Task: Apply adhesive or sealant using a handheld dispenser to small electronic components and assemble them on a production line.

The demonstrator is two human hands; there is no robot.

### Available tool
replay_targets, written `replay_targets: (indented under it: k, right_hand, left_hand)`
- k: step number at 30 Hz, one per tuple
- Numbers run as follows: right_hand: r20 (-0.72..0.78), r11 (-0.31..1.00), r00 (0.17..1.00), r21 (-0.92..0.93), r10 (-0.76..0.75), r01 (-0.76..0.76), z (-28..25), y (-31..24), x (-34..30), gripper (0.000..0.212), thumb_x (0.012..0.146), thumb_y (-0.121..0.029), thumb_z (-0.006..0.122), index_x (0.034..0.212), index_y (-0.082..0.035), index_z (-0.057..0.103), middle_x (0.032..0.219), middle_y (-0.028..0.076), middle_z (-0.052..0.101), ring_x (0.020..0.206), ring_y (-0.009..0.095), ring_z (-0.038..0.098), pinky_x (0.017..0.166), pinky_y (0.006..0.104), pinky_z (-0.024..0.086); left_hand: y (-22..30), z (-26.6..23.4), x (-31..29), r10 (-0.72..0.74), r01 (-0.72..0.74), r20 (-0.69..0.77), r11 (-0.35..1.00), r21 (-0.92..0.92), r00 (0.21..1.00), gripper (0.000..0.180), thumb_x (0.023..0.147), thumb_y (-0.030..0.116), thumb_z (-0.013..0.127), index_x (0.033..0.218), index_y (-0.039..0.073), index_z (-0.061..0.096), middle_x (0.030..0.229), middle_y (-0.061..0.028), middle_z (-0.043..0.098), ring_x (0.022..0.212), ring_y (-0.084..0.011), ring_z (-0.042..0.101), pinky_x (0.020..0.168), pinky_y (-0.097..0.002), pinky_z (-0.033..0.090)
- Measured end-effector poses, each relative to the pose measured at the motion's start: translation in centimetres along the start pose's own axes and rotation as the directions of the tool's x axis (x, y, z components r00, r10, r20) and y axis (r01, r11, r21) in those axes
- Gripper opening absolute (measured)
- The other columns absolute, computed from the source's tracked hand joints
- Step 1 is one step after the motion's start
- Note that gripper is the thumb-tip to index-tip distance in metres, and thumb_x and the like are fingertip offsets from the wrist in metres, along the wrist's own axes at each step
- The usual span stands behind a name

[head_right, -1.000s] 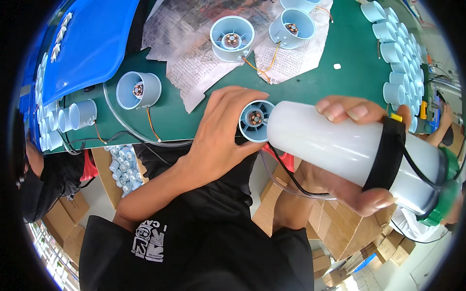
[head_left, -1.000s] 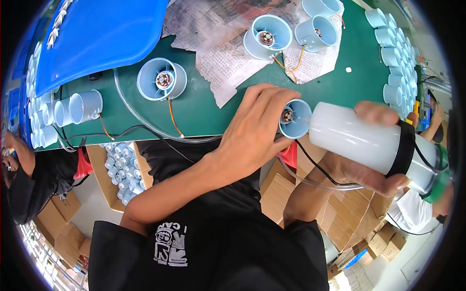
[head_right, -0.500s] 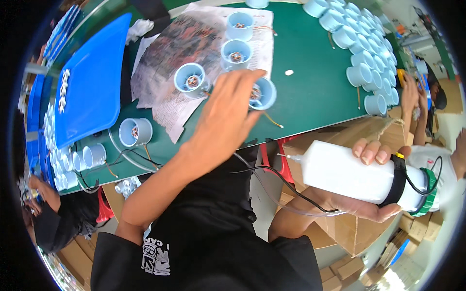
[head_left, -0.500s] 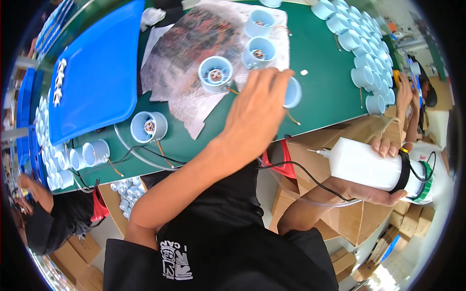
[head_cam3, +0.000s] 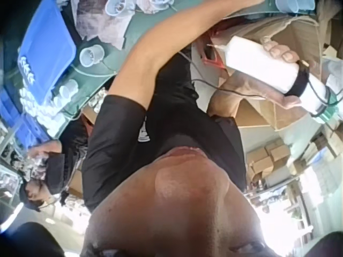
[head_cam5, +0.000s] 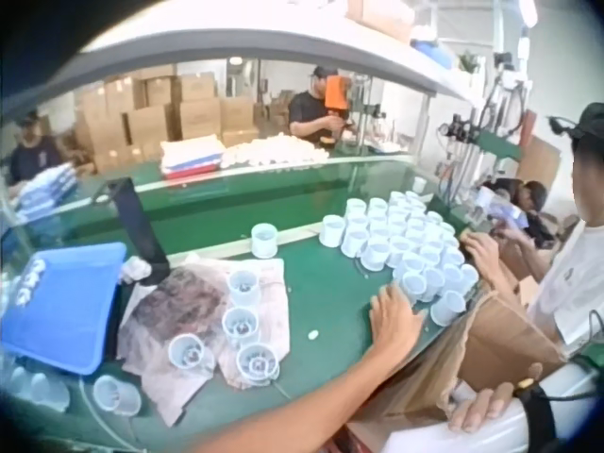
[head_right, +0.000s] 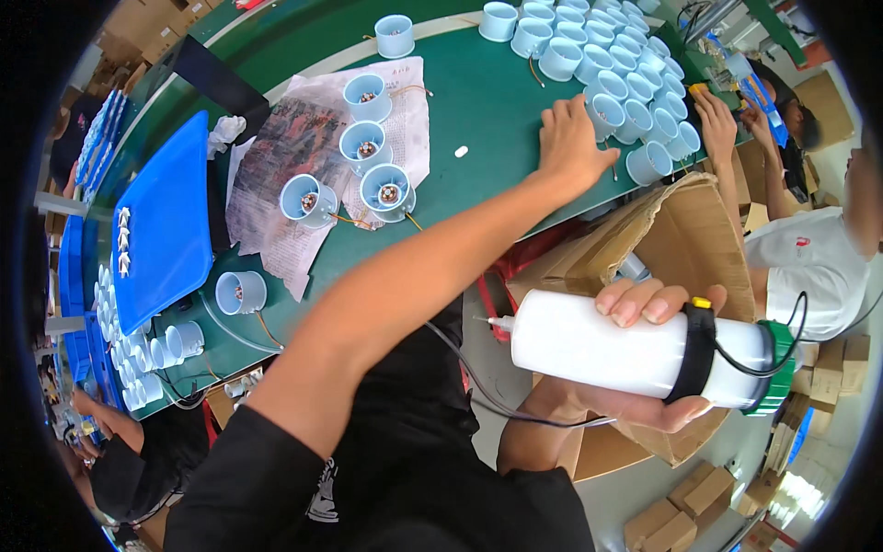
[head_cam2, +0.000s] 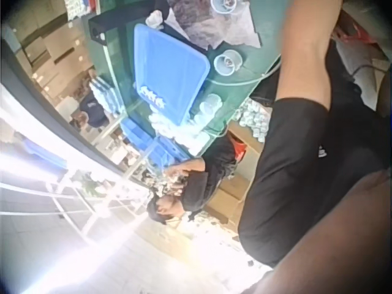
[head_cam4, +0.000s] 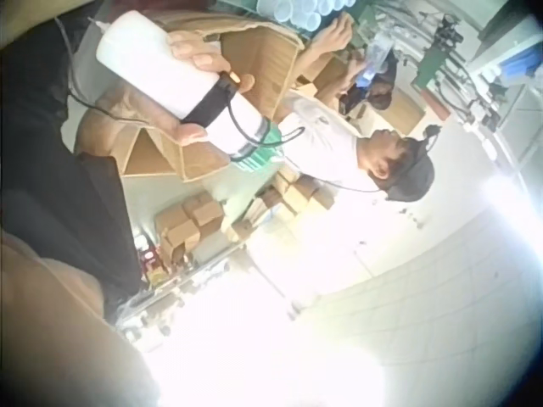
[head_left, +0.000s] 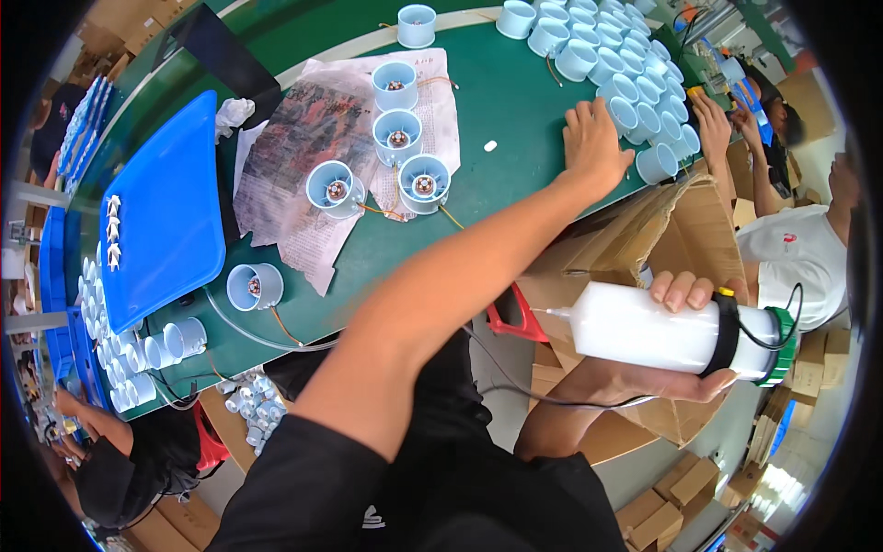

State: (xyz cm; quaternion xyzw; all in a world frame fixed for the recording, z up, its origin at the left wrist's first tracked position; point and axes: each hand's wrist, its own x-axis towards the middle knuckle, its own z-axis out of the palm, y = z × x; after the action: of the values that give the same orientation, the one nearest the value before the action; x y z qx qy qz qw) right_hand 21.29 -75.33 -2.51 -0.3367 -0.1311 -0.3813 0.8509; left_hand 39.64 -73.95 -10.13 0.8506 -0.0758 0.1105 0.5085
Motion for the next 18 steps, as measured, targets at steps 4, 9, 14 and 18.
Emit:
replay_targets:
  k: [4, 9, 14, 18]
  right_hand:
    - [-0.034, 0.997, 0.999, -0.068, 0.029, -0.031, 0.0, -0.6, -0.7, 0.090, 0.081, -0.067, 0.047, 0.136, 0.002, 0.032, 0.087, 0.014, 0.049, 0.067, 0.022, 0.049, 0.060, 0.0360, 0.043]
    - [-0.130, 0.991, 0.991, -0.129, 0.021, -0.038, -0.1, -0.4, -0.4, 0.085, 0.081, -0.068, 0.047, 0.131, 0.001, 0.036, 0.085, 0.012, 0.048, 0.066, 0.020, 0.047, 0.059, 0.0339, 0.042]
    - [0.009, 0.982, 0.990, 0.124, 0.141, -0.141, -1.7, -0.2, 0.9, 0.088, 0.075, -0.062, 0.058, 0.128, 0.005, 0.035, 0.086, 0.011, 0.044, 0.070, 0.019, 0.043, 0.065, 0.0331, 0.038]
    - [0.141, 0.950, 0.963, 0.182, 0.231, -0.255, -0.8, 1.4, 1.0, 0.087, 0.076, -0.060, 0.059, 0.130, 0.003, 0.033, 0.088, 0.011, 0.044, 0.070, 0.020, 0.042, 0.065, 0.0339, 0.037]
  left_hand:
    - [-0.2, 1.8, 1.5, -0.027, 0.030, -0.089, 0.999, 0.025, 0.996, 0.065, 0.068, 0.018, 0.080, 0.119, 0.000, 0.044, 0.118, -0.0155, 0.046, 0.110, -0.0328, 0.044, 0.092, -0.0428, 0.037]
    - [-0.6, -1.8, -0.2, 0.085, -0.113, -0.153, 0.975, -0.190, 0.985, 0.056, 0.070, 0.018, 0.079, 0.112, 0.003, 0.046, 0.112, -0.0176, 0.052, 0.106, -0.0346, 0.049, 0.091, -0.0439, 0.038]
    - [-0.1, -12.7, -10.3, 0.189, -0.168, 0.138, 0.974, -0.154, 0.972, 0.053, 0.075, 0.018, 0.074, 0.117, 0.001, 0.047, 0.112, -0.0187, 0.055, 0.108, -0.0361, 0.049, 0.094, -0.0432, 0.039]
    - [-1.8, -20.0, -18.2, -0.024, 0.016, 0.157, 0.998, 0.056, 0.987, 0.053, 0.073, 0.014, 0.076, 0.120, 0.006, 0.053, 0.118, -0.0128, 0.056, 0.111, -0.0333, 0.050, 0.097, -0.0404, 0.039]
